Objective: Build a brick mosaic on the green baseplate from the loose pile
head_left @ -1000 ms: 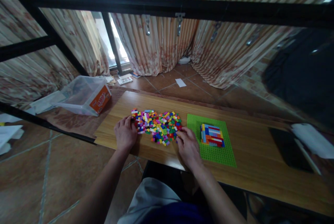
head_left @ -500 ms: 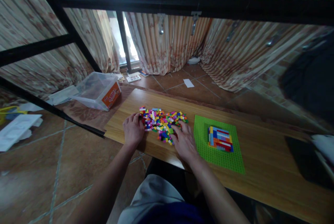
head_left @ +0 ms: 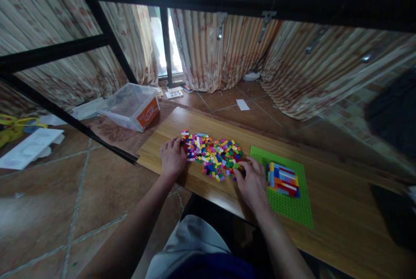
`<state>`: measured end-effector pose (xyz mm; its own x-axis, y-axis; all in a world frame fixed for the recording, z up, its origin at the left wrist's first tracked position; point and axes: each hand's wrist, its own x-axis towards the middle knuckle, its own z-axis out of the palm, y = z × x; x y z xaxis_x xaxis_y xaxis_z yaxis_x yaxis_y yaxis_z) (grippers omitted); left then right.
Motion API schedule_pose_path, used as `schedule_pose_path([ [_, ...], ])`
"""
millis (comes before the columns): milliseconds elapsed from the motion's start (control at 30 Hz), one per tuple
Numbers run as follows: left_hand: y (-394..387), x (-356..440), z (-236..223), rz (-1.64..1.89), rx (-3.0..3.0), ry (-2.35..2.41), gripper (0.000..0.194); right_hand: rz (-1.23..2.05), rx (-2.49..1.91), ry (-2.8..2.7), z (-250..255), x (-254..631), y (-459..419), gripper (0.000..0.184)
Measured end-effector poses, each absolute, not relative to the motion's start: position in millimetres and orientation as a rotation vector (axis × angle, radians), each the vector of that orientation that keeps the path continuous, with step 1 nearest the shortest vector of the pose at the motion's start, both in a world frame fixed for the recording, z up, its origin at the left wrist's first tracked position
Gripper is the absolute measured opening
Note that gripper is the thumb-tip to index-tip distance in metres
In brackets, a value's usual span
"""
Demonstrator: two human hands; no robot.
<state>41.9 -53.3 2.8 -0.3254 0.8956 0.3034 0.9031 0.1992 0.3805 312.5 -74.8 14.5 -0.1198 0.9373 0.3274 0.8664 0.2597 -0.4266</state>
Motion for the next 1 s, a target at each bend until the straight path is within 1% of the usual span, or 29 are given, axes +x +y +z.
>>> schedule_pose_path([
  [167,-53.5,42.6,4.1,-0.773,-1.812,-2.423,0.039,0.091,-1.667,-1.952,15.4,314.4,-71.9,0.029],
  [400,-53.6,43.4,6.1,-0.761,-1.811,-2.427,0.038,0.120,-1.601,-2.020,19.4,302.8,-62.2,0.027],
  [733,-53.4,44.4,9.3,-0.765,-1.806,-2.453,0.038,0.089,-1.806,-2.076,21.2,290.9,-27.3,0.022],
  [1000,-53.0,42.6,8.7,-0.775,-1.816,-2.439,0.038,0.228,-1.900,-1.959,23.8,276.2,-19.8,0.018],
])
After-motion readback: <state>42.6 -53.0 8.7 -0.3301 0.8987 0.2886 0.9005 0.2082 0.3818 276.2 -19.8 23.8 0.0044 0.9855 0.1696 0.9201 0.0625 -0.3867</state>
